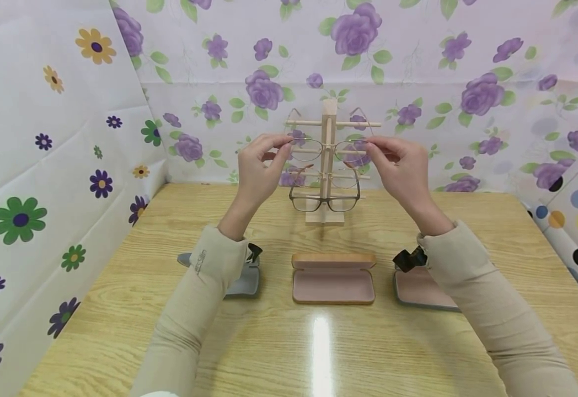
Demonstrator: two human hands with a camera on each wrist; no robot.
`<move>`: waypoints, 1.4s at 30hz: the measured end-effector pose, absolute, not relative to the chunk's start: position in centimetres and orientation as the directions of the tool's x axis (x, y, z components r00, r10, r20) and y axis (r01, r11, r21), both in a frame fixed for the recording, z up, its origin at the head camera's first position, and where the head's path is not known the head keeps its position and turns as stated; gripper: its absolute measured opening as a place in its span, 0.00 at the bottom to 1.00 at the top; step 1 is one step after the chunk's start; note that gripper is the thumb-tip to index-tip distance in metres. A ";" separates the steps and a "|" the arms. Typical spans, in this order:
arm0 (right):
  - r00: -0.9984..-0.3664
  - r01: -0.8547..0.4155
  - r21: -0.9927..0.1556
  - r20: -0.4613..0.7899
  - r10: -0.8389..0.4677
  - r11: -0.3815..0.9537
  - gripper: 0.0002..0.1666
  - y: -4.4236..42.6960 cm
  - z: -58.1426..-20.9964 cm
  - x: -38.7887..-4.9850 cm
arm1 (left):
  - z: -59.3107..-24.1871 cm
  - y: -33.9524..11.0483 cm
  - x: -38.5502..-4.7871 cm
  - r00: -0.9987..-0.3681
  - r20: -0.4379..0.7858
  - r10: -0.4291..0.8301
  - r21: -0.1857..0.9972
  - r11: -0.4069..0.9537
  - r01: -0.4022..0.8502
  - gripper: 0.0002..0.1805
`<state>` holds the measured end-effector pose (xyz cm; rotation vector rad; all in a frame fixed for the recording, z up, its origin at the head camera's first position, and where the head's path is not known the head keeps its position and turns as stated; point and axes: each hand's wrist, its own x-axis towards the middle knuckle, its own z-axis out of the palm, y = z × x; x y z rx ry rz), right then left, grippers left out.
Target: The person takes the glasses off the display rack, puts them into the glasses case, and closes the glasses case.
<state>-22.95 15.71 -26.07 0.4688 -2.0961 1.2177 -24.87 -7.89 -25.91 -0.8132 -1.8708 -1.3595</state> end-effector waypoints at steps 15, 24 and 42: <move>-0.661 -0.650 -0.575 0.751 0.005 0.497 0.10 15.8 -25.8 -21.7 | -26.2 -8.3 -24.4 -0.443 0.889 0.113 0.396 0.293 0.870 0.06; -0.634 -0.671 -0.547 0.773 -0.004 0.501 0.09 15.8 -25.9 -21.0 | -26.2 -8.5 -23.7 -0.424 0.899 0.112 0.375 0.306 0.875 0.05; -0.569 -0.720 -0.482 0.822 -0.027 0.499 0.06 16.0 -25.8 -19.0 | -26.1 -8.8 -22.1 -0.343 0.928 0.148 0.293 0.283 0.913 0.04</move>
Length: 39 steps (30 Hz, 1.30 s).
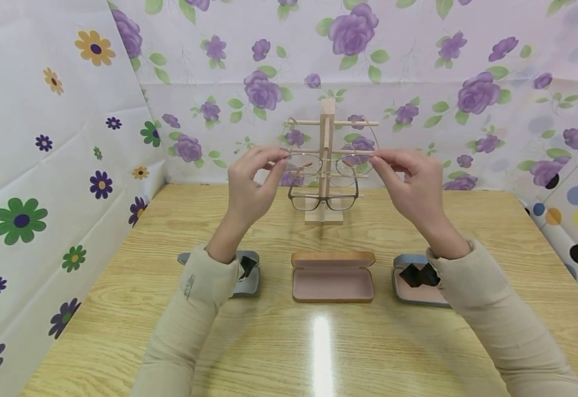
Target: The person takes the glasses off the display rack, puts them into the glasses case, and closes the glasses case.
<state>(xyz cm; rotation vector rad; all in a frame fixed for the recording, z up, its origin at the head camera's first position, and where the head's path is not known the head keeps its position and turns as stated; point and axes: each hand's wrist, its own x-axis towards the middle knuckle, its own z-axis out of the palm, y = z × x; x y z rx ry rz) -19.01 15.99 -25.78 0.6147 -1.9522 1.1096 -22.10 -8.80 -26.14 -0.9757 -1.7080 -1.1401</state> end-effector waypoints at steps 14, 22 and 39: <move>-0.505 -0.759 -0.403 0.860 -0.071 0.511 0.04 16.1 -25.9 -18.0 | -26.6 -9.2 -21.0 -0.306 0.941 0.143 0.254 0.297 0.920 0.04; -0.483 -0.782 -0.388 0.872 -0.082 0.488 0.04 16.2 -26.4 -17.5 | -26.8 -9.3 -20.2 -0.280 0.948 0.149 0.220 0.329 0.918 0.04; -0.462 -0.803 -0.393 0.885 -0.053 0.448 0.08 16.2 -27.1 -15.8 | -27.4 -9.3 -18.8 -0.256 0.953 0.163 0.197 0.311 0.930 0.06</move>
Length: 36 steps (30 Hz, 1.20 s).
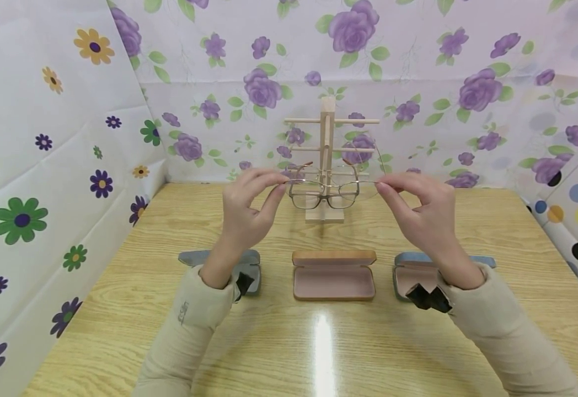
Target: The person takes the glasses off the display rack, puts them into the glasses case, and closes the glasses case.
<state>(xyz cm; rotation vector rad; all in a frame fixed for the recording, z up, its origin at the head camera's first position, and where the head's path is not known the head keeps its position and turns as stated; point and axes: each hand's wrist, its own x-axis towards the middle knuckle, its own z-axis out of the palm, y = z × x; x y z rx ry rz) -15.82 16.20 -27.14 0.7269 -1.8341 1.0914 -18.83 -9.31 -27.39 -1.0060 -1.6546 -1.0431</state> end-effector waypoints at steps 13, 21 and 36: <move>-0.455 -0.824 -0.389 0.888 -0.070 0.411 0.08 16.3 -27.9 -14.8 | -28.2 -9.3 -17.6 -0.253 0.953 0.169 0.189 0.322 0.927 0.06; -0.456 -0.826 -0.382 0.885 -0.092 0.416 0.10 16.5 -28.6 -14.4 | -28.9 -9.4 -17.2 -0.263 0.947 0.182 0.196 0.319 0.927 0.06; -0.431 -0.838 -0.351 0.896 -0.110 0.419 0.19 16.5 -29.8 -13.9 | -29.8 -9.7 -16.5 -0.269 0.940 0.208 0.194 0.321 0.927 0.11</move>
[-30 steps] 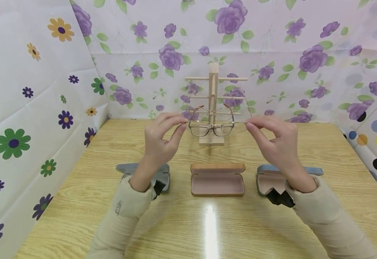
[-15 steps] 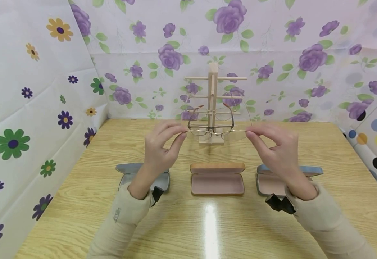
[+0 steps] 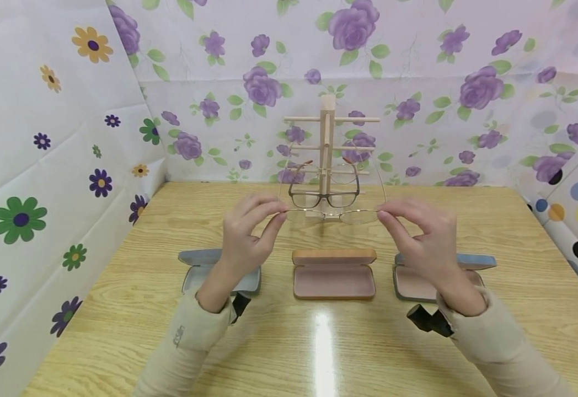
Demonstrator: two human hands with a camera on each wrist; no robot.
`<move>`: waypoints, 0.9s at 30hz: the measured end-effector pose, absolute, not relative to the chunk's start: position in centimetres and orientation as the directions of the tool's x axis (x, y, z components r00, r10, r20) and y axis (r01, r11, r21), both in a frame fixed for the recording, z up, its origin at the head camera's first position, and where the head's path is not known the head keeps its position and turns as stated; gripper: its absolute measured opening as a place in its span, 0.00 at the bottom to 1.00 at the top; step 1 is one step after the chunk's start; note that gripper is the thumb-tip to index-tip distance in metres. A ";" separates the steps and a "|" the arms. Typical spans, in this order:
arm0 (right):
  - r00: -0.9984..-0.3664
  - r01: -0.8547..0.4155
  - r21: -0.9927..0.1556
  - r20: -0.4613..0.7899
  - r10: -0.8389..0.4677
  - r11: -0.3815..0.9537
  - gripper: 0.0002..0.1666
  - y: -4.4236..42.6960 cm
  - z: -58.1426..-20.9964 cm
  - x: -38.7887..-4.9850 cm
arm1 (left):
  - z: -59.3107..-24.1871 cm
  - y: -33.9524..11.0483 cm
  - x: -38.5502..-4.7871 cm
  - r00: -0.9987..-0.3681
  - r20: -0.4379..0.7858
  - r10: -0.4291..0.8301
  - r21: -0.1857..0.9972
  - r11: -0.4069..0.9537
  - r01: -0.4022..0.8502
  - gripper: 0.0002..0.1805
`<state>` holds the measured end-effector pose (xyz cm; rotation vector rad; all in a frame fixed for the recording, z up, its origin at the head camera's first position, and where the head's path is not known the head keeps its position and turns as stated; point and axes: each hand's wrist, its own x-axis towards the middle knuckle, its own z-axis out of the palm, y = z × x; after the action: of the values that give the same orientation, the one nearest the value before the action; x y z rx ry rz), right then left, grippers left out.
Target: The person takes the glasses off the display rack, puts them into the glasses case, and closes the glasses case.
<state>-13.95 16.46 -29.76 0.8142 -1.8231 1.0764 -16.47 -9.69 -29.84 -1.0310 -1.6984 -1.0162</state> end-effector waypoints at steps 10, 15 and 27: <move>-0.436 -0.835 -0.354 0.893 -0.115 0.420 0.20 16.5 -30.5 -13.5 | -30.7 -9.5 -16.0 -0.278 0.942 0.188 0.211 0.311 0.927 0.13; -0.434 -0.839 -0.355 0.894 -0.114 0.413 0.21 16.5 -31.0 -13.4 | -31.1 -9.5 -15.8 -0.288 0.939 0.185 0.226 0.296 0.928 0.12; -0.428 -0.844 -0.348 0.895 -0.122 0.409 0.21 16.4 -32.0 -13.0 | -31.9 -9.8 -15.4 -0.314 0.927 0.205 0.249 0.290 0.924 0.11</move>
<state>-12.95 16.42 -31.97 0.8330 -1.8232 1.0795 -15.42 -9.76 -31.93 -1.0328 -1.7228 -1.0820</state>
